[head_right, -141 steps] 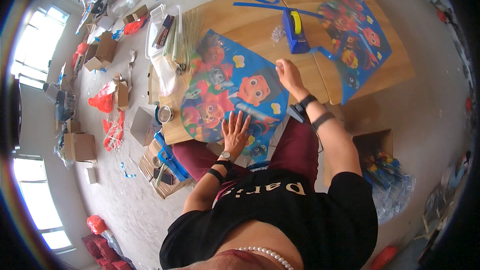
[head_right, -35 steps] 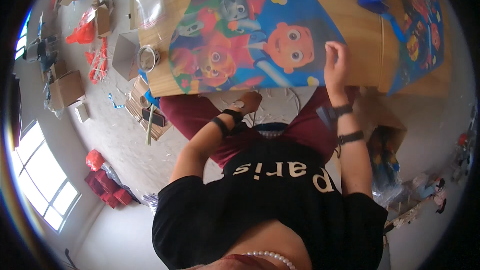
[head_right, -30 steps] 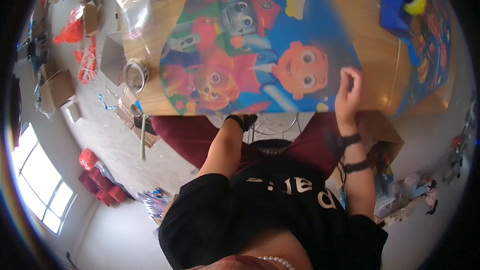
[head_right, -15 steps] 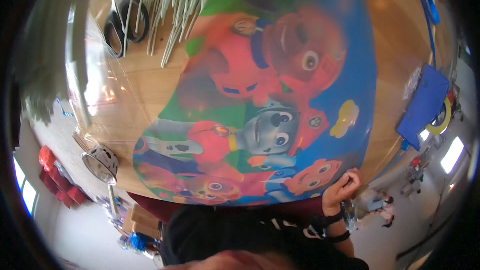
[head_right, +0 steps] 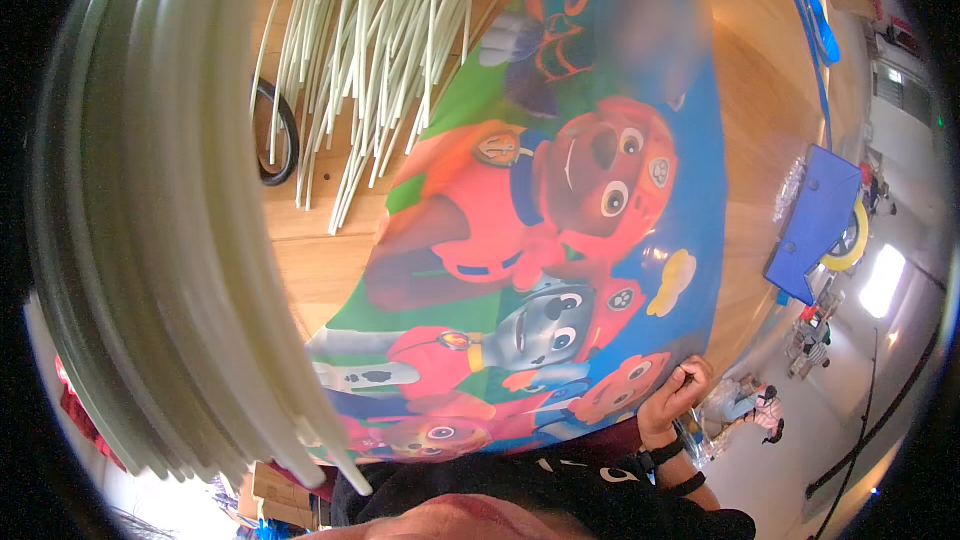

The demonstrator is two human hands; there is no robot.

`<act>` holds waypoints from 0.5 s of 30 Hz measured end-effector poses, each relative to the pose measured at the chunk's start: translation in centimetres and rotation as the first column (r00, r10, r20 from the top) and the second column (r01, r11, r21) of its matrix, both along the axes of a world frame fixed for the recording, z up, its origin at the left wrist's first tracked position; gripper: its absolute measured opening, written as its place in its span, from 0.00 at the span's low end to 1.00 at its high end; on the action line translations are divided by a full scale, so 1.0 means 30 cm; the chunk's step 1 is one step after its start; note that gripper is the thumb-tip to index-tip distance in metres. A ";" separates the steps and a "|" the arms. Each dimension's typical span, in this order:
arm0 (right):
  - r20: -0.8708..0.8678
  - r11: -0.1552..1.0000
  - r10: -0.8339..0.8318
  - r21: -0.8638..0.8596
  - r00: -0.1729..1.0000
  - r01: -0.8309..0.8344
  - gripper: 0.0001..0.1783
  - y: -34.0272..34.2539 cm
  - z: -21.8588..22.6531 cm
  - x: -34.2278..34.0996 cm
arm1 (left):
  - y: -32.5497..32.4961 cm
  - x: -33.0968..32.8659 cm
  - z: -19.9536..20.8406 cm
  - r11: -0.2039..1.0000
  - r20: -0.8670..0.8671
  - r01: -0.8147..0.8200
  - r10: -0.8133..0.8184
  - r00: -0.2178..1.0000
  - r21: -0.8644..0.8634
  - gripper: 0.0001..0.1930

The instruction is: Assemble, roll up, and prepare decorative kites for packaging at a workshop station.

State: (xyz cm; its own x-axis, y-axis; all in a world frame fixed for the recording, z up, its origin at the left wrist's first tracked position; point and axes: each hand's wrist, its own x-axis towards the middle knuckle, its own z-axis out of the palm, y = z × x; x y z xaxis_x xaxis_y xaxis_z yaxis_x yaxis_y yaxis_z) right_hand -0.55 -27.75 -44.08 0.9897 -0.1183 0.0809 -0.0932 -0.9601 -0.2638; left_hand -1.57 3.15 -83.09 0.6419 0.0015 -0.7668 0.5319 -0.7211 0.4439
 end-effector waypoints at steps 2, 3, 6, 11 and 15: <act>0.005 1.000 0.000 -0.010 1.000 0.000 0.12 -0.003 -0.002 -0.001 | -0.003 -0.002 -0.013 0.999 -0.007 -0.040 0.040 0.999 -0.016 0.14; 0.010 1.000 0.002 -0.018 1.000 -0.001 0.12 -0.004 -0.004 -0.001 | -0.003 -0.003 -0.017 0.998 -0.014 -0.065 0.065 0.998 -0.018 0.14; -0.003 1.000 -0.007 -0.016 1.000 0.007 0.11 -0.001 0.000 -0.006 | -0.003 -0.016 -0.024 0.988 -0.034 -0.150 0.149 0.988 -0.044 0.15; 0.002 0.999 -0.023 0.024 1.000 0.023 0.09 0.009 0.009 -0.011 | -0.004 -0.013 -0.022 0.943 -0.068 -0.322 0.317 0.946 -0.081 0.15; -0.006 0.993 -0.021 0.116 1.000 0.022 0.08 0.009 -0.012 0.004 | -0.023 -0.010 -0.045 0.899 -0.091 -0.430 0.422 0.902 -0.085 0.15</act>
State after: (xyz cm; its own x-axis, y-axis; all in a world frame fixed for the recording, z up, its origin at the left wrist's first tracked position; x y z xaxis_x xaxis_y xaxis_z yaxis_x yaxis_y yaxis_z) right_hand -0.45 -27.48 -44.44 0.9871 -0.1481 0.0608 -0.1152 -0.9205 -0.3733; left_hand -1.86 2.45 -84.44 0.5429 0.1835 -0.8195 0.8100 -0.3720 0.4533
